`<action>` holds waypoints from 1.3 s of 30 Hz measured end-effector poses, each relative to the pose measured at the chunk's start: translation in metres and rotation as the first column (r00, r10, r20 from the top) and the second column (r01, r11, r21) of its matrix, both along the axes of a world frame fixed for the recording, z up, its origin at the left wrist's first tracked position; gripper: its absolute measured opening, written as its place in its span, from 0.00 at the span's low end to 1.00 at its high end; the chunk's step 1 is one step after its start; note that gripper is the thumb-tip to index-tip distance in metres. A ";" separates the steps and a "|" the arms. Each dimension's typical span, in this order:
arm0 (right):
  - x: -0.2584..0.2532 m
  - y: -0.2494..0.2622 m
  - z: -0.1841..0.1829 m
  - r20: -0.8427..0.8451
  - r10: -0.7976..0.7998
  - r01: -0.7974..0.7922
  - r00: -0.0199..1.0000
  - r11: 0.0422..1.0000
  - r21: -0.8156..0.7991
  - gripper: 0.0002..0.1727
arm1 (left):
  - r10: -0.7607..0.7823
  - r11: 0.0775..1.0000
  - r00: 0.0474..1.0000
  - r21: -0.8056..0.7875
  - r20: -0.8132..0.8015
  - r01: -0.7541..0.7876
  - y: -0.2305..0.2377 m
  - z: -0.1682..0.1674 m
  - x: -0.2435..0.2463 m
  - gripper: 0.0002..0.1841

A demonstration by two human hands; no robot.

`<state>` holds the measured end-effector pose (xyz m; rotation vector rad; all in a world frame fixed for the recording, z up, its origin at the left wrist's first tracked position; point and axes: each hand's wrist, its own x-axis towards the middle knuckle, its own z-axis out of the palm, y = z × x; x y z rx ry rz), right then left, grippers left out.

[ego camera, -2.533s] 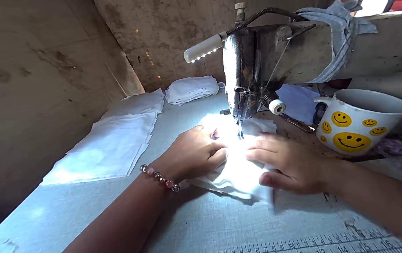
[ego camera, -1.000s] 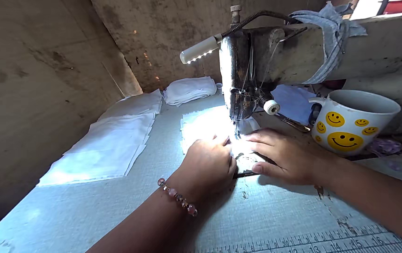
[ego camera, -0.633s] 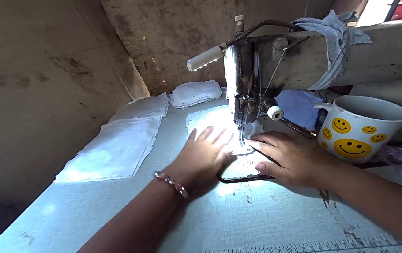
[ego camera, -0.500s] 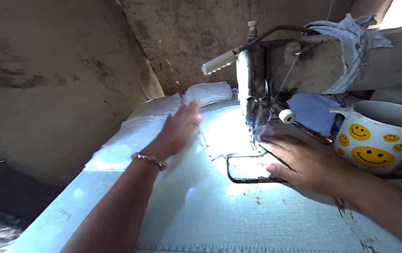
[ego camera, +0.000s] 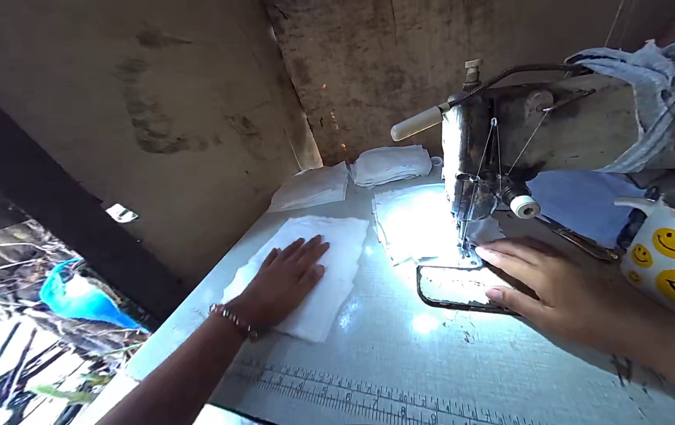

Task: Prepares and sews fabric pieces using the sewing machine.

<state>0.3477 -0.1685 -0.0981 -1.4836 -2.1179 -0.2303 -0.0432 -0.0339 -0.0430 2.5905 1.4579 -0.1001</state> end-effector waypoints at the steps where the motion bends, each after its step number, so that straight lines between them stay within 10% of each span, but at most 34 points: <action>1: -0.001 -0.001 -0.001 -0.016 0.033 -0.032 0.999 0.998 0.051 0.35 | -0.005 1.000 1.000 -0.006 -0.004 0.005 -0.020 0.001 0.003 0.33; 7: -0.047 0.009 0.035 -0.075 0.240 -0.242 0.968 0.970 -0.014 0.19 | -0.212 0.924 0.977 0.329 0.010 0.197 -0.085 -0.003 0.008 0.34; 10: -0.098 0.038 0.072 -0.065 0.199 -0.206 0.978 0.863 -0.462 0.19 | -0.307 0.929 0.951 0.228 0.030 0.293 -0.072 0.003 0.010 0.34; 14: -0.155 0.082 0.079 0.023 0.078 -0.042 0.997 0.738 -0.673 0.23 | -0.290 0.957 0.956 0.022 0.032 0.289 -0.063 0.000 0.013 0.38; 24: -0.123 0.024 0.085 -0.274 0.031 -0.198 0.961 0.768 -0.609 0.18 | -0.469 0.883 0.877 0.085 0.104 0.462 -0.080 -0.008 0.050 0.36; 27: -0.078 -0.007 0.057 -0.175 0.018 -0.059 0.984 0.971 -0.230 0.10 | -0.535 0.842 0.839 0.151 0.102 0.519 -0.099 -0.012 0.091 0.35; 30: -0.029 -0.016 0.026 0.088 0.001 -0.024 0.996 0.968 0.252 0.12 | -0.514 0.857 0.857 0.065 0.038 0.511 -0.103 -0.003 0.124 0.39; 35: -0.003 -0.015 0.021 -0.019 0.212 -0.210 0.977 0.946 -0.247 0.27 | -0.441 0.887 0.898 -0.155 -0.010 0.434 -0.084 0.011 0.146 0.41; 39: -0.005 0.002 0.028 -0.098 0.172 -0.196 0.980 0.915 -0.352 0.27 | -0.439 0.887 0.898 -0.157 0.006 0.435 -0.067 0.011 0.146 0.42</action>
